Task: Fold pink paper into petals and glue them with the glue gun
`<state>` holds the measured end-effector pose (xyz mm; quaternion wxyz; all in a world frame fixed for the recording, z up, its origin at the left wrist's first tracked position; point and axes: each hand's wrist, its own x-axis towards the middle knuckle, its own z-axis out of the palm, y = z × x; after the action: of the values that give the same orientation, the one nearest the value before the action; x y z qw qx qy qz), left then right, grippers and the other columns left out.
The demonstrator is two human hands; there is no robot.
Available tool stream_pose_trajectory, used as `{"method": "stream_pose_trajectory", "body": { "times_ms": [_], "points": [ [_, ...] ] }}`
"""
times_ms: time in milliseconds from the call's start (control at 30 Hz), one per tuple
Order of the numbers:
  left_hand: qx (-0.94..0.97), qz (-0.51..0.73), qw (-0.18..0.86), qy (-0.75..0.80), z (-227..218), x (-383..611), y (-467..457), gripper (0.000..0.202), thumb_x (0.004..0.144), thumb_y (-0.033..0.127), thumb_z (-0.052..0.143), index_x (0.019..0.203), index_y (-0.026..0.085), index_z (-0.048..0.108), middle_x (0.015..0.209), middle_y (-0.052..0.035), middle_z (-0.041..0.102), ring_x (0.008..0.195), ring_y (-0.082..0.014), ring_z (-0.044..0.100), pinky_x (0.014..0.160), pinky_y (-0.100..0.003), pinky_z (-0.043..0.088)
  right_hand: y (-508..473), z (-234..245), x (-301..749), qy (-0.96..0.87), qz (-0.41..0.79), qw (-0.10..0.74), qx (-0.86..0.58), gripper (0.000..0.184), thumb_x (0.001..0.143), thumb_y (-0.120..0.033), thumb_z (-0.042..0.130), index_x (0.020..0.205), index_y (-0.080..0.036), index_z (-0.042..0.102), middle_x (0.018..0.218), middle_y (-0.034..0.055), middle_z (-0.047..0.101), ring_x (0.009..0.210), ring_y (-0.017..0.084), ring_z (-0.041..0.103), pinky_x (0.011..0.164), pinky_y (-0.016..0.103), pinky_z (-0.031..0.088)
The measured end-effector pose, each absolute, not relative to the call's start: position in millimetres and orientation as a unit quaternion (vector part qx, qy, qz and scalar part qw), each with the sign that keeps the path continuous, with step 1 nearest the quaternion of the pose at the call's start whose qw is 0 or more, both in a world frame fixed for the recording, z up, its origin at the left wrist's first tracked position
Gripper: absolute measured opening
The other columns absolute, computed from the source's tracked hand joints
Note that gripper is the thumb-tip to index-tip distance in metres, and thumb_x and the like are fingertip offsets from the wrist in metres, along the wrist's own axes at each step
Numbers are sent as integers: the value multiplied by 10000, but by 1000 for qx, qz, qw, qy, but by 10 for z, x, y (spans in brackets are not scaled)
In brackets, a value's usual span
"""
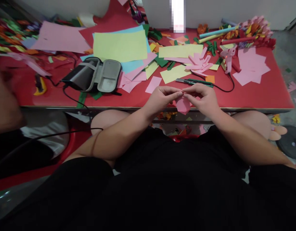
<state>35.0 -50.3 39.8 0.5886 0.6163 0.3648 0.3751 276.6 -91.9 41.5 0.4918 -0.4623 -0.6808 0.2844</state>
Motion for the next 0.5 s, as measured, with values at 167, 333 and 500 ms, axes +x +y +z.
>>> {"method": "stream_pose_trajectory", "body": {
  "times_ms": [167,333,500],
  "points": [
    [606,377,593,372,420,353,-491,242,1030,456,987,1088,221,999,1066,-88,947,936,-182,820,819,-312,622,-888,428,2769,-562,444,495,-492,345,866,-532,1089,1025,-267,937,966,47,897,910,246,829,871,428,725],
    [599,388,610,345,403,360,-493,344,974,525,1037,1083,203,985,1098,-101,952,1022,-211,857,934,-347,685,-934,494,2687,-527,499,476,-496,424,790,-606,1140,922,-274,912,969,60,910,940,261,853,945,464,756],
    [615,388,592,347,380,364,-489,374,947,580,1048,1035,221,988,1046,-95,949,944,-198,837,848,-329,669,-943,480,2665,-528,477,482,-511,450,766,-634,1139,877,-279,884,931,63,903,904,269,854,886,476,756]
  ]
}}
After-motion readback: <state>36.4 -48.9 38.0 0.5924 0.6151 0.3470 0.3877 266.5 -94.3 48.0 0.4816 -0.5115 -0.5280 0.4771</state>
